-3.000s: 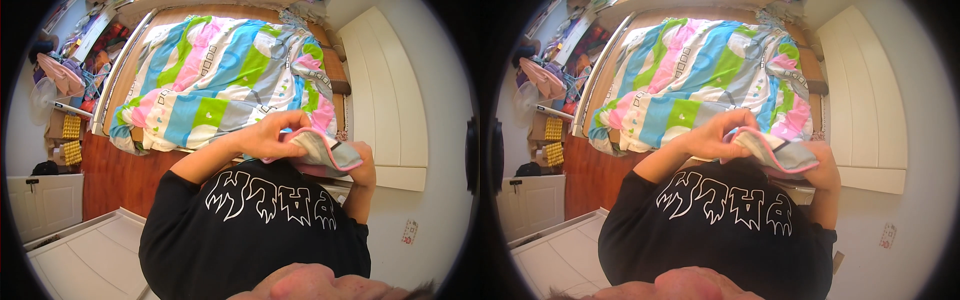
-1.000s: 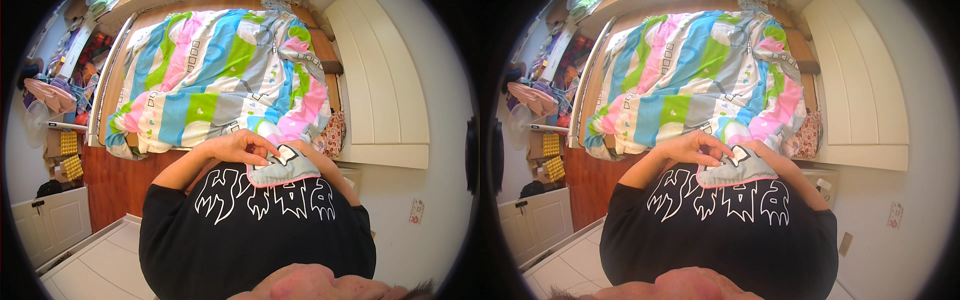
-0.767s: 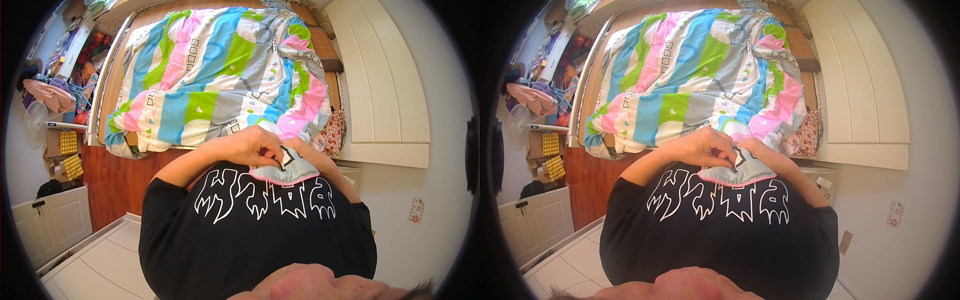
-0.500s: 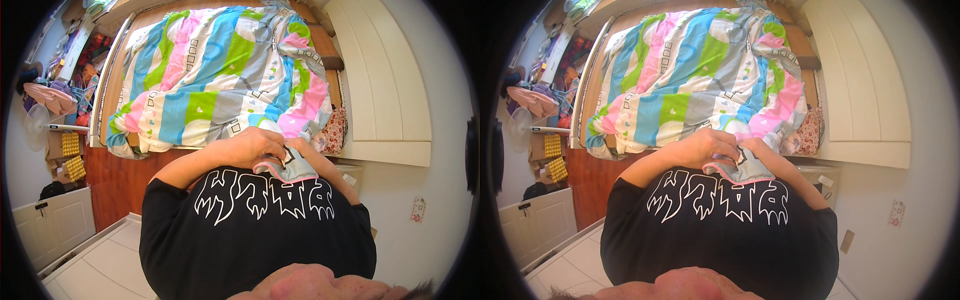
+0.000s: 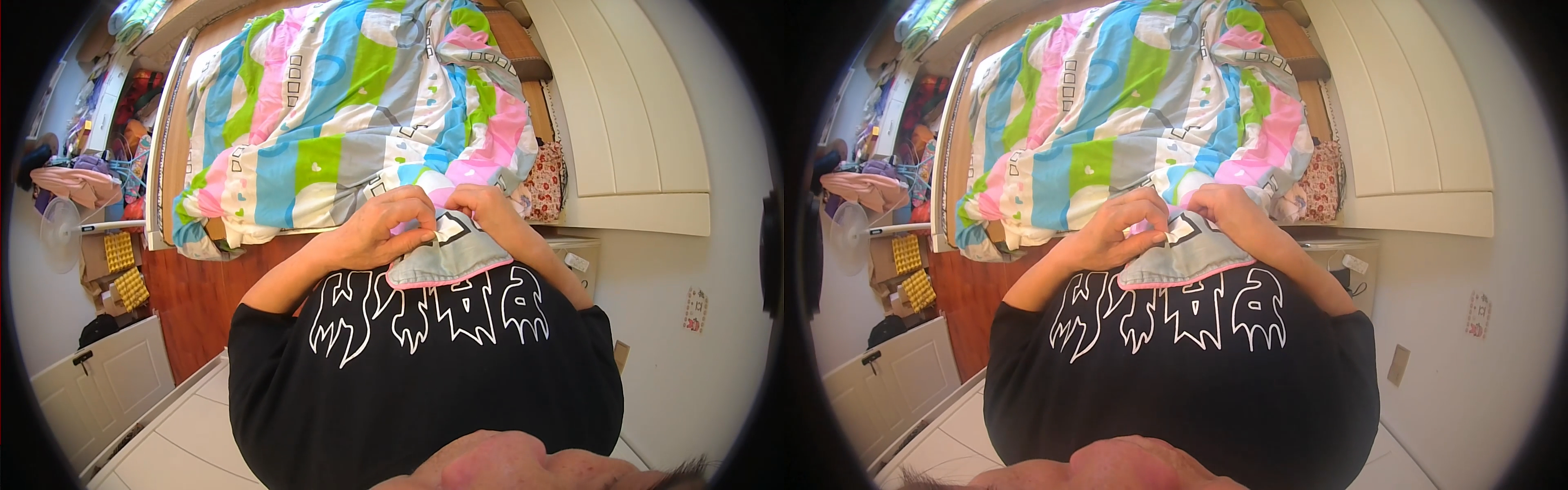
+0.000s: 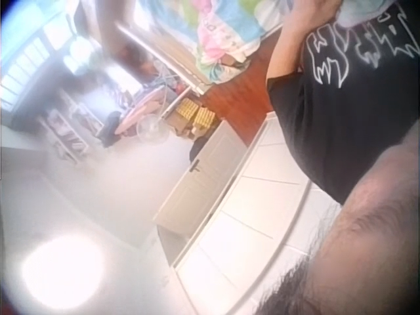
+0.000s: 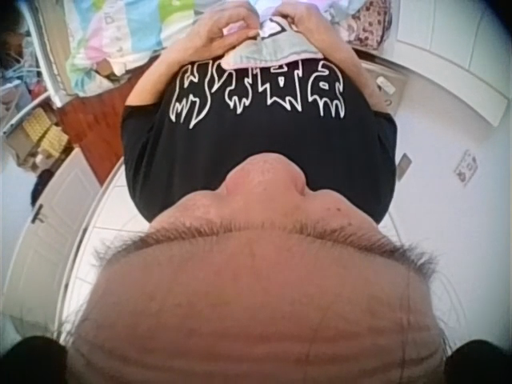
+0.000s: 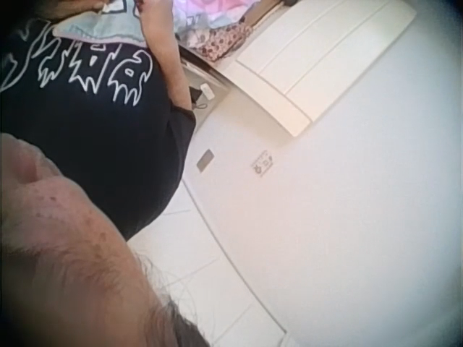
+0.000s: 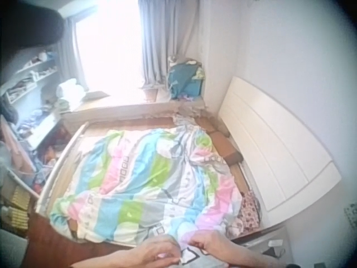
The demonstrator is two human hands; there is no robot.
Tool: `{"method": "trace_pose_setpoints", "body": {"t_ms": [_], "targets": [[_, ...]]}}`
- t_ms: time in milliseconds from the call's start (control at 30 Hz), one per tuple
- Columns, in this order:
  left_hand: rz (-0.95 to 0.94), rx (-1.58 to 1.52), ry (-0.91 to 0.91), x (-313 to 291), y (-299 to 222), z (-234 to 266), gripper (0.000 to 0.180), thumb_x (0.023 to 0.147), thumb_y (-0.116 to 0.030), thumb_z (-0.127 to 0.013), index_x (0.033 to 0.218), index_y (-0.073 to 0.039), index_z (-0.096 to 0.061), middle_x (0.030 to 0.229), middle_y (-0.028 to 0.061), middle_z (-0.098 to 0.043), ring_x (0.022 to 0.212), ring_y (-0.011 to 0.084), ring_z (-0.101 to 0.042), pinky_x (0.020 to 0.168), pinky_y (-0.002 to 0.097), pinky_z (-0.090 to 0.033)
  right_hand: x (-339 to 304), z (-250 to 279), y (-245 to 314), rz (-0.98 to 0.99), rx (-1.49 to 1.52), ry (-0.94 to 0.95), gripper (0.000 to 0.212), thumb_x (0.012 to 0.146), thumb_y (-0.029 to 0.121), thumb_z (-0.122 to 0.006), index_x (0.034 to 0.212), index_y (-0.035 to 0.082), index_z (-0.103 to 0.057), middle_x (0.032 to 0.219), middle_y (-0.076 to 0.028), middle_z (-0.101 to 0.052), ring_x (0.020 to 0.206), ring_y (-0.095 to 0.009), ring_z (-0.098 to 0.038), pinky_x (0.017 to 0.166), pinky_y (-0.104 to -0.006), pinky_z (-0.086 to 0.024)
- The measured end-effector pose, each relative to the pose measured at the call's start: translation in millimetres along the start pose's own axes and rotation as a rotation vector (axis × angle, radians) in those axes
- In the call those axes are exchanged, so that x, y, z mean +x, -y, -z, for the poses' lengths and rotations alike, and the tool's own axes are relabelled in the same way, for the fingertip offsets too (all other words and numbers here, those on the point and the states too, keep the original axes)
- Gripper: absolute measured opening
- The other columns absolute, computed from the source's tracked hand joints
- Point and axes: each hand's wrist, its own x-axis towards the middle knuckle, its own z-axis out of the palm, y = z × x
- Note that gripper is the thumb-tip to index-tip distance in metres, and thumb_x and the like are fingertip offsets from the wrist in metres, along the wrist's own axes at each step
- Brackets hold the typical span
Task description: The person folds a patterned duvet cover on a bed, smoothing it out and aligning the edges by hand before folding it into a smaller rectangular shape.
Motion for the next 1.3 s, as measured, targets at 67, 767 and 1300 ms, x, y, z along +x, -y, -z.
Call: {"method": "trace_pose_setpoints", "body": {"t_ms": [67, 767, 1300], "targets": [[0.003, -0.021, -0.002, -1, -3, 0, 0.009, 0.08, -0.005, -0.061, 0.085, -0.003, -0.053, 0.086, 0.0099, -0.055, 0.082, 0.027, -0.055, 0.073, 0.0347, -0.043, 1, -3, -30, -0.051, -0.073, -0.038, 0.014, 0.072, 0.009, -0.063, 0.083, 0.001, -0.061, 0.074, -0.014, -0.057, 0.068, -0.022, -0.059, 0.061, -0.0302, -0.046], [0.483, -0.513, -0.309, 8, 67, 6, 0.018, 0.096, -0.019, -0.044, 0.089, -0.004, -0.053, 0.081, -0.0019, -0.052, 0.078, 0.0056, -0.047, 0.071, 0.0208, -0.04, -7, 11, -30, -0.192, 0.513, -0.157, 0.027, 0.092, 0.007, -0.044, 0.116, 0.0, -0.056, 0.102, -0.006, -0.063, 0.091, -0.01, -0.058, 0.08, -0.0253, -0.047], [0.29, -0.508, -0.533, 20, 37, 33, 0.021, 0.092, -0.015, -0.053, 0.1, 0.001, -0.062, 0.089, -0.0001, -0.063, 0.081, 0.0055, -0.056, 0.07, 0.023, -0.046, 17, 64, 7, -0.077, -0.014, -0.196, 0.022, 0.091, 0.016, -0.053, 0.099, -0.002, -0.062, 0.072, -0.003, -0.062, 0.063, -0.006, -0.051, 0.058, -0.0231, -0.043]]}}
